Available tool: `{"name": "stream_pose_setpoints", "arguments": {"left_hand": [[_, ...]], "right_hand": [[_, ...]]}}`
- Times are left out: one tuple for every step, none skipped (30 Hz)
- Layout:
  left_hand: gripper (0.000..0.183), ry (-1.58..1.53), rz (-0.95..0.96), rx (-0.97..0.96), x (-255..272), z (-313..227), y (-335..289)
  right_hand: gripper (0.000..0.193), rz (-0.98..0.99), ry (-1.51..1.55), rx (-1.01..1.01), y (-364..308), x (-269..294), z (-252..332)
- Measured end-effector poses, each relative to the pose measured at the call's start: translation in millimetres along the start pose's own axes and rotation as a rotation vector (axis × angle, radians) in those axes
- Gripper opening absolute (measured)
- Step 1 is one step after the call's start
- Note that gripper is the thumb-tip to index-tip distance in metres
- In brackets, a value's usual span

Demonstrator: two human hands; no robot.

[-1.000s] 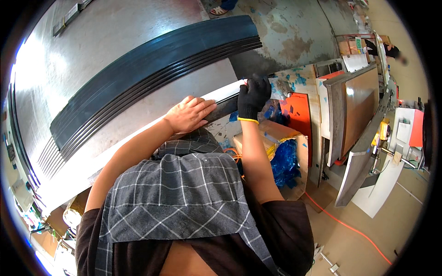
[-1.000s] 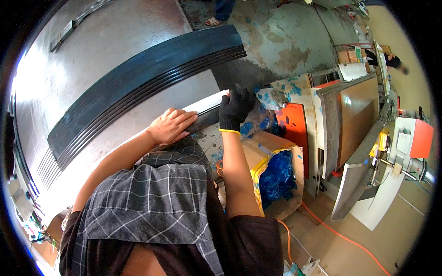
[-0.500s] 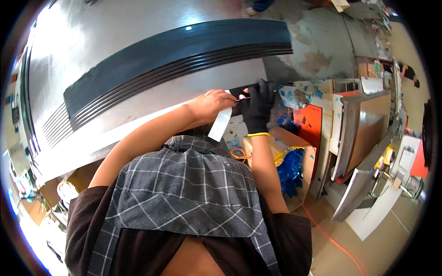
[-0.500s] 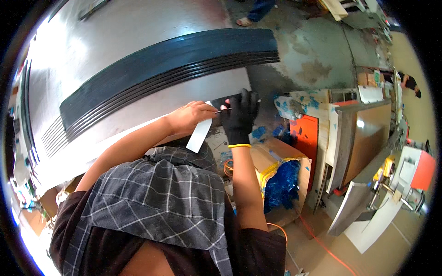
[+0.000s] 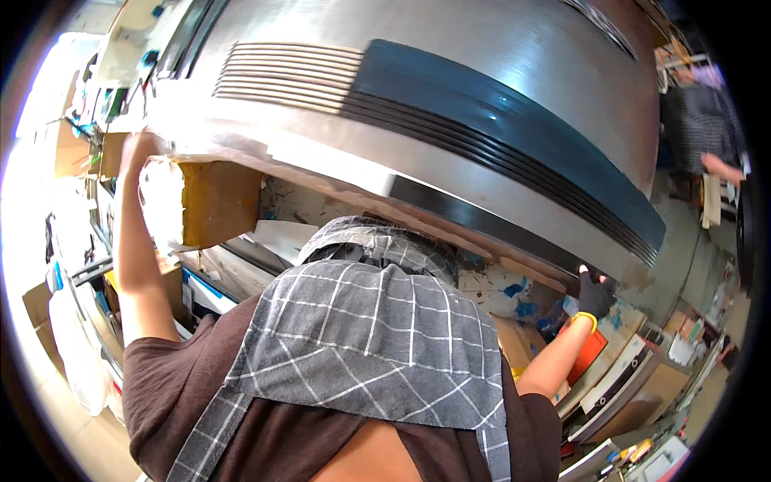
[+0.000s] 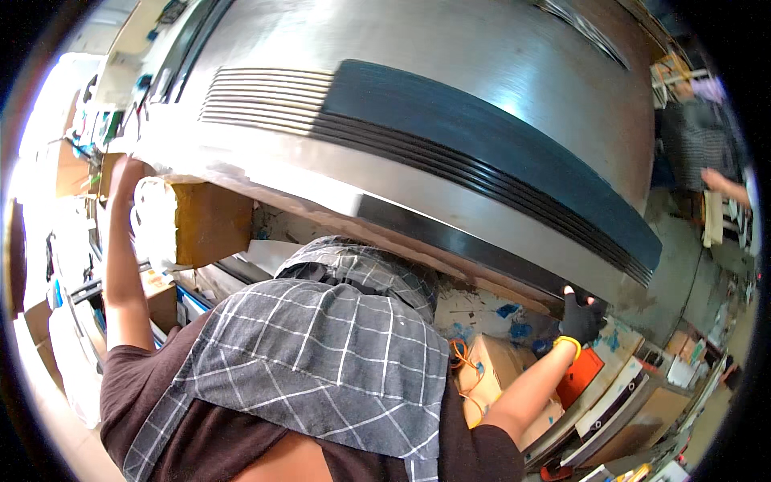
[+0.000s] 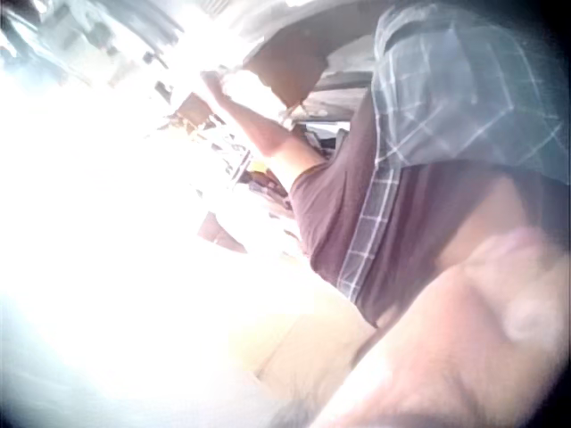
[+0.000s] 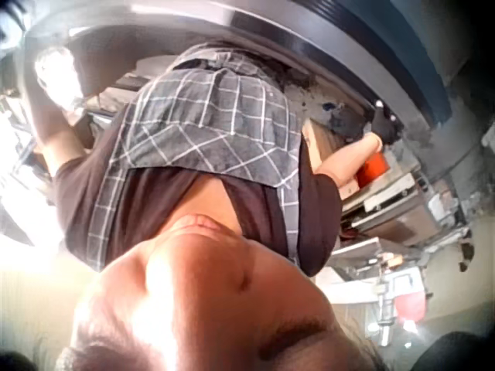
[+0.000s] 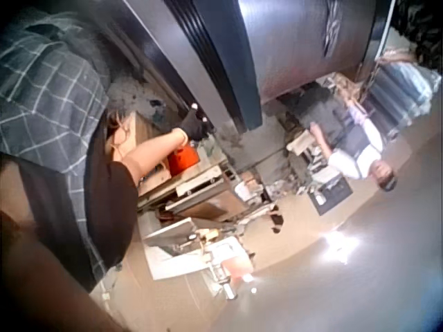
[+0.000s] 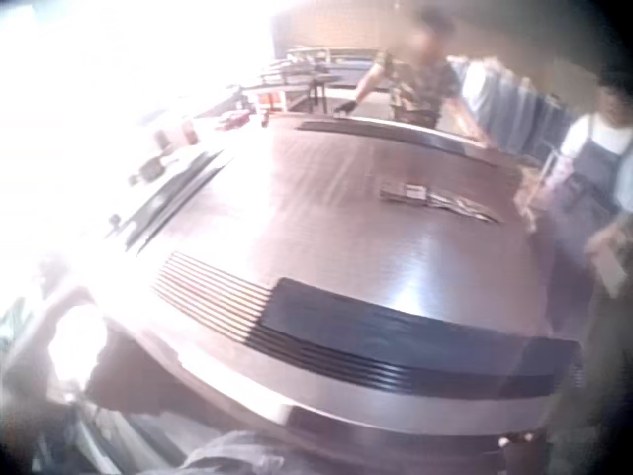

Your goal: The person, with the assistance of another person, handles and aligns long dark metal strips on a large table, applying adhesive tape or film and smoothing it by hand, and then placing them onto a rack.

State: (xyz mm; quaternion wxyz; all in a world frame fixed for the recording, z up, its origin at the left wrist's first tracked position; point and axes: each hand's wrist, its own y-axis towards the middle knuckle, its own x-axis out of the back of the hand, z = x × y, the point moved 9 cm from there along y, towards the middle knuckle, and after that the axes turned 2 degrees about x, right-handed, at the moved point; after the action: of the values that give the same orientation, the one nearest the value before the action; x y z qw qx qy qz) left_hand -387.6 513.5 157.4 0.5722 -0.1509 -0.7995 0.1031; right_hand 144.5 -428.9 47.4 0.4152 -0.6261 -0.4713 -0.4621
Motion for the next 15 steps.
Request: {"name": "stream_pose_setpoints", "arguments": {"left_hand": [[0.046,0.086,-0.192,-0.138,4.8,74.3,17.4],[0.067,0.232,-0.398,-0.240,8.6,140.2,18.7],[0.080,0.373,-0.829,0.193,46.6,192.9,-15.6],[0.094,0.494,-1.243,0.643,73.5,219.6,-61.5],[0.074,0.573,-1.006,0.488,79.8,234.6,-31.3],[0.058,0.527,-0.806,0.247,90.4,277.2,-9.4],[0.045,0.629,-0.954,-0.163,8.5,241.8,-21.0],[0.035,0.181,-0.640,-0.537,-69.1,202.7,-6.0],[0.034,-0.093,-0.315,-0.468,-159.5,143.9,-23.0],[0.032,-0.361,-0.026,-0.300,-231.7,83.8,-67.7],[0.031,-0.538,0.174,-0.087,-299.5,26.4,-123.9],[0.033,-0.661,0.337,0.024,-333.4,5.2,-150.6],[0.031,-0.723,0.393,0.062,-368.5,9.1,-151.4],[0.032,-0.701,0.427,-0.009,-387.9,-5.2,-159.4],[0.028,-0.824,0.430,-0.040,-424.0,-31.2,-200.7]], "right_hand": [[0.076,-0.056,-0.221,-0.014,48.6,-49.9,4.4],[0.075,-0.129,-0.358,0.009,58.9,-58.5,29.4],[0.074,-0.235,-0.495,-0.020,55.7,-43.0,41.8],[0.067,-0.342,-0.300,0.134,55.1,-60.9,63.9],[0.061,-0.400,-0.088,0.318,53.9,-86.1,88.9],[0.054,-0.400,0.116,0.531,53.6,-123.3,126.1],[0.042,-0.386,0.328,0.765,-18.3,-60.9,202.6],[0.035,-0.302,0.539,1.000,-71.1,-44.4,236.1],[0.042,-0.298,0.689,1.154,-119.7,-25.2,268.0],[0.051,-0.377,0.500,1.289,-162.5,-28.5,304.1],[0.058,-0.238,0.452,1.338,-191.1,-38.1,327.1],[0.065,-0.102,0.414,1.389,-213.9,-43.4,347.1],[0.072,-0.062,0.380,1.394,-229.4,-45.0,354.9],[0.079,-0.019,0.342,1.393,-239.6,-51.0,357.1],[0.082,0.026,0.285,1.366,-218.8,-73.2,327.0]]}}
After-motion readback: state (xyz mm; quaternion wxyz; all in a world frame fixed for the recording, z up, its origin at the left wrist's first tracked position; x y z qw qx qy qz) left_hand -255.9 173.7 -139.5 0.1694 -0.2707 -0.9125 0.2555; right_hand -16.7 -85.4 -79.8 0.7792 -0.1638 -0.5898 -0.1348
